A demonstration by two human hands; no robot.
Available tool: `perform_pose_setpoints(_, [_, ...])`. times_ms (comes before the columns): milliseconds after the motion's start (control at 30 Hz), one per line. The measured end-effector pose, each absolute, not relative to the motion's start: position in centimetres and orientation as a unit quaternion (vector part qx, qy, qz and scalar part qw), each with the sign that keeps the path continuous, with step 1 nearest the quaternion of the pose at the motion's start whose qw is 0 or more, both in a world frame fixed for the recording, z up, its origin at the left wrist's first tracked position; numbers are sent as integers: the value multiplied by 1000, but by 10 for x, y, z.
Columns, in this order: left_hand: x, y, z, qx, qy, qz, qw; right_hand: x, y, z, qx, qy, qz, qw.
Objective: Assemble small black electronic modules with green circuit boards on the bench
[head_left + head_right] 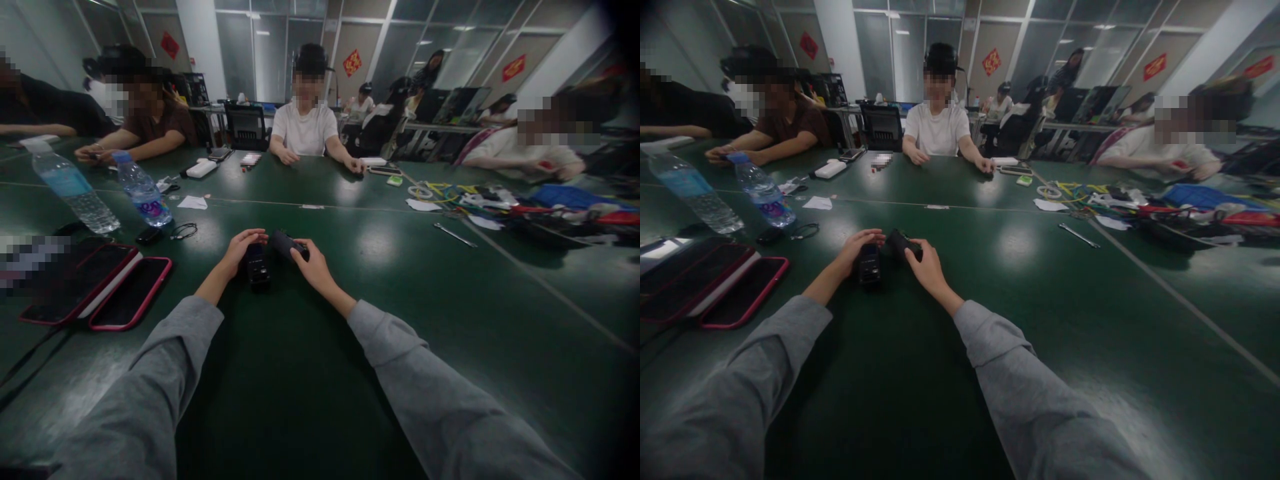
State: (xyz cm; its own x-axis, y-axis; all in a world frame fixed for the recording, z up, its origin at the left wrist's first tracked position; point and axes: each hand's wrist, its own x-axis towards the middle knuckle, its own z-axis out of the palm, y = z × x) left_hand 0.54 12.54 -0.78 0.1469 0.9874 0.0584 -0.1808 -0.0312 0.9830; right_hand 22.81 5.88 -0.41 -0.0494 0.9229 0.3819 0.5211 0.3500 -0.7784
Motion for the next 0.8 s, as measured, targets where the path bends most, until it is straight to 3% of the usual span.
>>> perform_pose_setpoints(300, [6,118,0,500,427,512,553,222,50,0,-477,-793,101,366])
perform_pose_setpoints(800, [7,118,0,497,431,507,556,222,52,-4,-509,-755,148,385])
